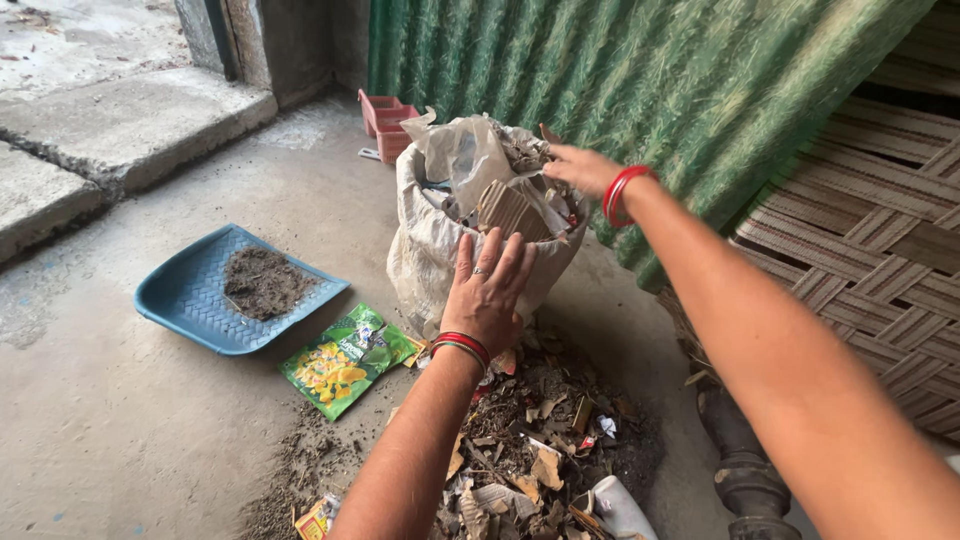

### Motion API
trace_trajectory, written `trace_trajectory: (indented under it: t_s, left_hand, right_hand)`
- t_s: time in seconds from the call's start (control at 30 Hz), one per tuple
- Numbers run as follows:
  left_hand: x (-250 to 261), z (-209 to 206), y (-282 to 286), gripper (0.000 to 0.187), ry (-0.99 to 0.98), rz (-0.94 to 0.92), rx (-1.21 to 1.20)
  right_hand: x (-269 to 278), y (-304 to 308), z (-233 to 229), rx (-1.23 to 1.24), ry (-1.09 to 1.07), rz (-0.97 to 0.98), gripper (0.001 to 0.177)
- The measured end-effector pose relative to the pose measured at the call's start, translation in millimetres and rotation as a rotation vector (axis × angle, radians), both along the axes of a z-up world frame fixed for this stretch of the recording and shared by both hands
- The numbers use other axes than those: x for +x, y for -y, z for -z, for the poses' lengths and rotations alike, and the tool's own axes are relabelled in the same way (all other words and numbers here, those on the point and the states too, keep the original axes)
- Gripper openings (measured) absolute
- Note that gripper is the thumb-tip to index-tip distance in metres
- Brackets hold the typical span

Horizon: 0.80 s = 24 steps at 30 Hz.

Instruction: The person gathers debris from the floor by hand and places it into a large sack. They handle pieces of cardboard, plastic wrappers, and a plastic bottle, repeatedly reaching down to collect items and depositing them into the sack.

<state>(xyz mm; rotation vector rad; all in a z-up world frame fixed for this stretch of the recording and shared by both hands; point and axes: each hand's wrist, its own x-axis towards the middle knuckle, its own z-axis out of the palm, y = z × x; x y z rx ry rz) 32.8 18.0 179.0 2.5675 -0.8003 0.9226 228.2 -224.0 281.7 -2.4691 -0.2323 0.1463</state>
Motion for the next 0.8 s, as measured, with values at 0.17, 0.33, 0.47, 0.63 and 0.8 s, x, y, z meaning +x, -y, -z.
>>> trace_trajectory:
  t_s: [0.17, 0.33, 0.47, 0.63, 0.8]
  left_hand:
    - [3, 6, 2, 0.095, 0.031, 0.003, -0.021]
    - [12, 16, 6, 0.082, 0.09, 0.038, -0.103]
    - [20, 27, 11, 0.077, 0.137, 0.039, -0.141]
    - [25, 35, 12, 0.074, 0.18, 0.027, -0.164]
    - [26, 34, 14, 0.073, 0.192, 0.028, -0.173]
  right_hand:
    - [2, 8, 22, 0.056, 0.09, -0.014, 0.072]
    - [24, 20, 26, 0.146, 0.127, 0.037, 0.075]
    - [47, 32, 44, 0.196, 0.059, 0.085, 0.075]
    - [70, 32, 70, 0.19, 0.076, -0.016, 0.067]
    - [65, 32, 62, 0.049, -0.149, 0.122, 0.053]
